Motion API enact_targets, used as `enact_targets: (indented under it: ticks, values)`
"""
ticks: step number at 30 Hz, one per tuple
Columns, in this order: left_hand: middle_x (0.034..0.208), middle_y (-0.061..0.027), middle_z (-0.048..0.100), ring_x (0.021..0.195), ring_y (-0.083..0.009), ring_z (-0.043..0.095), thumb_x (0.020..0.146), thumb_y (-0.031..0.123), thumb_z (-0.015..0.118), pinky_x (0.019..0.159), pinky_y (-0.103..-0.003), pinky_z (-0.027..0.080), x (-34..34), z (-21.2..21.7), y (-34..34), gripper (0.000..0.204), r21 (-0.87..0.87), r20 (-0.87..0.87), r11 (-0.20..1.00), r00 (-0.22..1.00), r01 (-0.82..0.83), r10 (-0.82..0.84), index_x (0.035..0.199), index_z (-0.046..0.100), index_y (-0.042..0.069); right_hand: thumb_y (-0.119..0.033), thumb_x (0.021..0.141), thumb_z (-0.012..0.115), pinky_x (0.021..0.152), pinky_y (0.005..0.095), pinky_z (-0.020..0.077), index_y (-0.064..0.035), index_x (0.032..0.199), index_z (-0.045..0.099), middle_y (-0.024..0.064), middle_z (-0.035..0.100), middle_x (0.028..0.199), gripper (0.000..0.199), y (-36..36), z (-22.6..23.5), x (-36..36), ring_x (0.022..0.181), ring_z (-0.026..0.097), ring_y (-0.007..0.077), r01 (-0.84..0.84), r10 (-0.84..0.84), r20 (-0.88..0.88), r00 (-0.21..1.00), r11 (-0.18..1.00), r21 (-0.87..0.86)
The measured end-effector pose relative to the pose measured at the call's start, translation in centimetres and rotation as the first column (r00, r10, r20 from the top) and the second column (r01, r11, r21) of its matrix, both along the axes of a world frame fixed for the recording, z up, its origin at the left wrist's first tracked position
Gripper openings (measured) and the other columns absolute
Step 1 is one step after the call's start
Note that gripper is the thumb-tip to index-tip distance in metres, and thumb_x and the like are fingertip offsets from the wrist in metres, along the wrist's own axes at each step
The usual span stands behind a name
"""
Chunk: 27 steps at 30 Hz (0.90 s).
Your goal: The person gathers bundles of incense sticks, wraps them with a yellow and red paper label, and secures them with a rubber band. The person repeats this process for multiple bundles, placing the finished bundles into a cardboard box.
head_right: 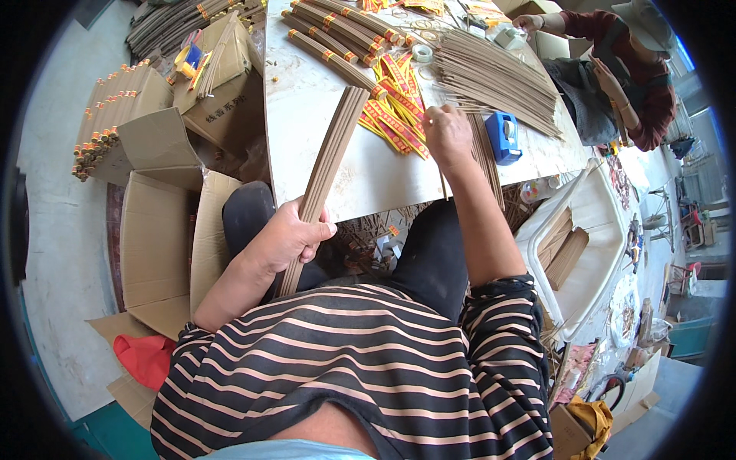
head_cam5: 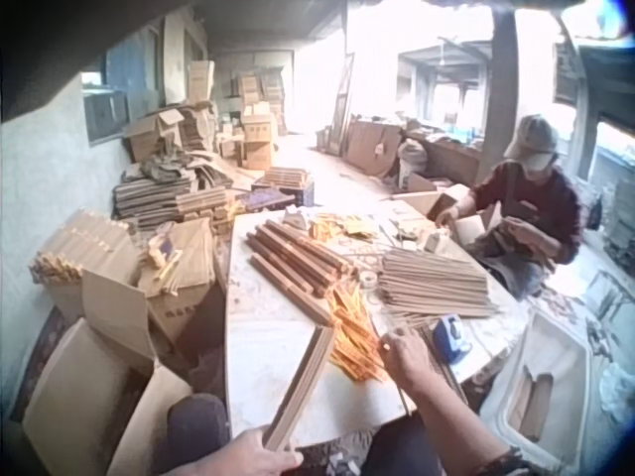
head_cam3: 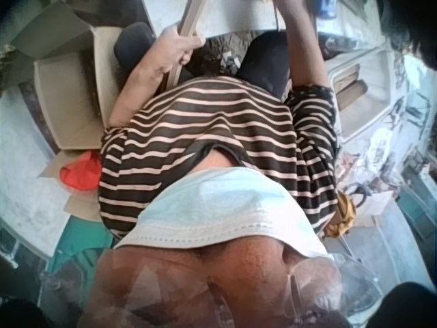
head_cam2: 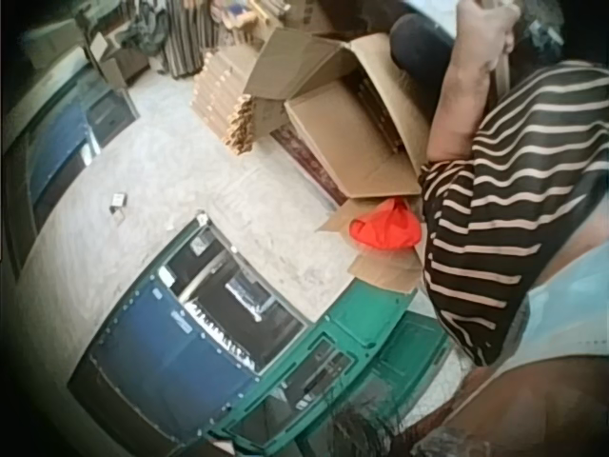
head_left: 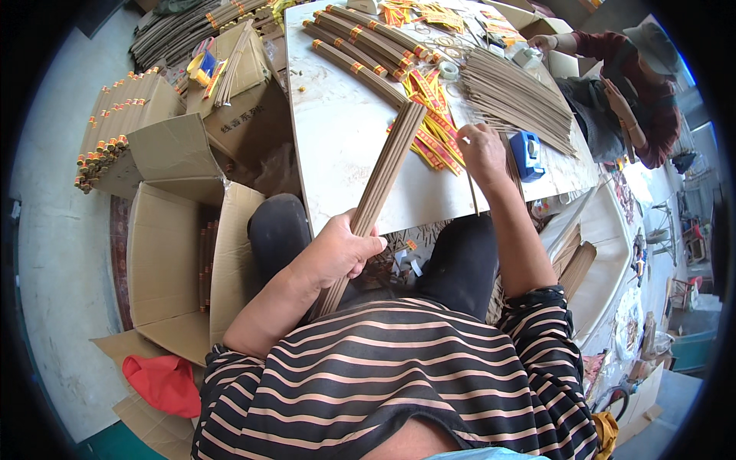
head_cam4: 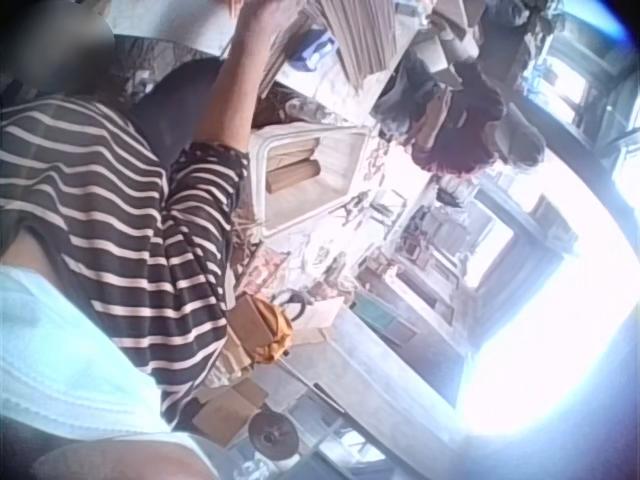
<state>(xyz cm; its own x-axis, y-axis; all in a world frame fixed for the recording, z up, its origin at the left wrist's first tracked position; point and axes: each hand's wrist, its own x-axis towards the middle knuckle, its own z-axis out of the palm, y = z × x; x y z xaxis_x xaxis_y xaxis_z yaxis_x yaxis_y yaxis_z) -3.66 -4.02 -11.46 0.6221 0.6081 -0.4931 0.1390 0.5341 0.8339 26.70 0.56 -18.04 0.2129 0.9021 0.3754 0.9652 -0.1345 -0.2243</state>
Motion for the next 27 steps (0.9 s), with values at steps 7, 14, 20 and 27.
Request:
enact_targets:
  ticks: [7, 14, 20, 27]
  values:
    - [0.06, 0.0012, 0.045, 0.039, -0.0049, 0.04, 0.078, 0.008, 0.063, 0.035, -0.019, 0.034, 0.0, 0.1, 0.1, 0.018, 0.006, -0.007, 1.0, 1.0, 0.004, -0.004, 0.086, 0.047, 0.004, -0.032, 0.074, 0.067, 0.079, 0.0382, 0.0444, -0.0073, 0.089, 0.065, 0.014, 0.06, 0.093, 0.03, 1.4, -1.3, -2.9, 0.092, 0.056, 0.0308, 0.001, -0.046, -0.186, 0.981, 0.972, -0.234]
    - [0.06, 0.0008, 0.045, 0.039, -0.0054, 0.039, 0.078, 0.009, 0.062, 0.035, -0.02, 0.034, 0.0, 0.0, 0.1, 0.018, 0.038, -0.016, 0.999, 1.0, 0.016, -0.015, 0.085, 0.047, 0.004, -0.018, 0.076, 0.064, 0.072, 0.0357, 0.0476, -0.0074, 0.083, 0.066, 0.0128, 0.062, 0.086, 0.013, 1.0, -1.3, -2.3, 0.082, 0.059, 0.0314, -0.059, 0.057, -0.332, 0.942, 0.998, 0.004]
    - [0.059, 0.0014, 0.044, 0.039, -0.0052, 0.039, 0.079, 0.01, 0.063, 0.035, -0.02, 0.032, 0.4, 0.7, -0.6, 0.017, 0.089, -0.055, 0.996, 0.998, 0.014, -0.009, 0.082, 0.047, 0.006, -0.01, 0.085, 0.059, 0.059, 0.0235, 0.0455, 0.0007, 0.093, 0.06, 0.0039, 0.058, 0.073, 0.013, -4.3, 5.5, -4.7, 0.063, 0.053, 0.0085, -0.06, 0.164, -0.88, 0.445, 0.986, 0.154]
    - [0.062, 0.0007, 0.047, 0.042, -0.0045, 0.039, 0.078, 0.005, 0.062, 0.036, -0.02, 0.031, 1.7, 0.8, -2.2, 0.02, 0.101, -0.09, 0.993, 0.995, 0.056, -0.047, 0.092, 0.048, 0.003, -0.016, 0.088, 0.059, 0.044, 0.016, 0.0302, -0.0019, 0.086, 0.058, -0.0014, 0.053, 0.065, 0.014, -13.1, 9.2, -11.9, 0.049, 0.04, 0.0028, -0.381, 0.059, -0.985, 0.162, 0.925, -0.007]
